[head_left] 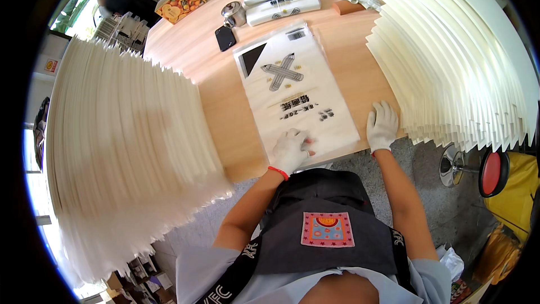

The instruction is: The person repeatedly picks up stacks of white paper sheets from a table and places them into clear plastic packaging bags. The person then folds the top of the bag to seal the contents. This process is repeated multiple times with different stacks of paper.

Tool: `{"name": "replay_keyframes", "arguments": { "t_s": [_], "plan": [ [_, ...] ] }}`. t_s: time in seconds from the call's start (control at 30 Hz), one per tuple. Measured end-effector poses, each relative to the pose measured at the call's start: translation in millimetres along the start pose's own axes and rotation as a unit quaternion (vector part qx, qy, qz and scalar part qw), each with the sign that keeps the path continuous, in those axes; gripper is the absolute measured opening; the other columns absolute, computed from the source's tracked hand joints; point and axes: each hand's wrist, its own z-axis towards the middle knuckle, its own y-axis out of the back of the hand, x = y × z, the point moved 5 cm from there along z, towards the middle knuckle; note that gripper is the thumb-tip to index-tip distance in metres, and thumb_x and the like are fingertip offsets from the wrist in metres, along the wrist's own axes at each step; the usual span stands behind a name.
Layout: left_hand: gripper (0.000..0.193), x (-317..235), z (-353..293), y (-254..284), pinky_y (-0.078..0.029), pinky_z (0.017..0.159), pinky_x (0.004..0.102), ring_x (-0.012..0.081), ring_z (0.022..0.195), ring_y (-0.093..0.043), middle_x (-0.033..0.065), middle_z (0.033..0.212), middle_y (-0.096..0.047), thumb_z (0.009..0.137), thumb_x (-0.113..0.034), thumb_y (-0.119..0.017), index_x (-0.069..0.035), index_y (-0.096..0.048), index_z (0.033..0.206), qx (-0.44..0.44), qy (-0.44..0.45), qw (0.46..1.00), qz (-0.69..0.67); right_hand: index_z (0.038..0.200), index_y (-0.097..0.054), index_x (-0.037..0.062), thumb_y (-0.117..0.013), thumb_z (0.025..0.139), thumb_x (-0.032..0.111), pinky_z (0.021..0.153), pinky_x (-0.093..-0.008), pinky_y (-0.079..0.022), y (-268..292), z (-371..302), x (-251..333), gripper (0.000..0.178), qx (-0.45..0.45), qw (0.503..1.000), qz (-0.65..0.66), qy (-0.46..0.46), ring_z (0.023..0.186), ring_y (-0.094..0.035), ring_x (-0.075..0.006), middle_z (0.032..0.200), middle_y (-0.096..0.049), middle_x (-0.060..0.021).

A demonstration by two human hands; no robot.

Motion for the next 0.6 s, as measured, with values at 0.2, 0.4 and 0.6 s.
{"name": "replay_keyframes", "arguments": {
  "t_s": [0.2,0.4,0.6],
  "plan": [
    [0.02,3.4,12.4,-0.2,-0.047,0.076,0.0376,0.0289,0.082,-0.061,0.0103,0.086,-0.062,0.078,-0.031,-0.064,-0.013,-0.068,0.084,0.043,0.03,0.998,0.031,0.105,-0.06,0.0104,-0.057,0.082,0.019,0.095,-0.0447,-0.038,0.2,4.1,-0.9,0.025,0.001,1.0,0.016,0.008,0.108,-0.051,-0.032,0.115,-0.058,-0.0114],
    [0.022,15.6,21.9,6.4,-0.046,0.074,0.0348,0.0255,0.084,-0.063,0.0117,0.09,-0.067,0.081,-0.028,-0.06,-0.01,-0.069,0.089,0.124,0.061,0.989,-0.053,0.103,-0.062,0.0072,-0.058,0.082,0.014,0.094,-0.0393,-0.041,12.1,1.3,-11.2,0.022,0.027,0.978,0.194,-0.077,0.106,-0.055,-0.0292,0.112,-0.061,-0.0118],
    [0.023,3.9,39.0,18.6,-0.047,0.07,0.0331,0.0209,0.078,-0.063,0.0088,0.083,-0.068,0.08,-0.03,-0.063,-0.008,-0.068,0.086,0.232,0.037,0.971,-0.045,0.104,-0.062,0.0015,-0.054,0.089,0.012,0.089,-0.0321,-0.044,36.6,-23.0,-10.8,0.02,0.032,0.89,0.399,-0.217,0.099,-0.059,-0.0224,0.107,-0.064,-0.0126]
  ]
}}
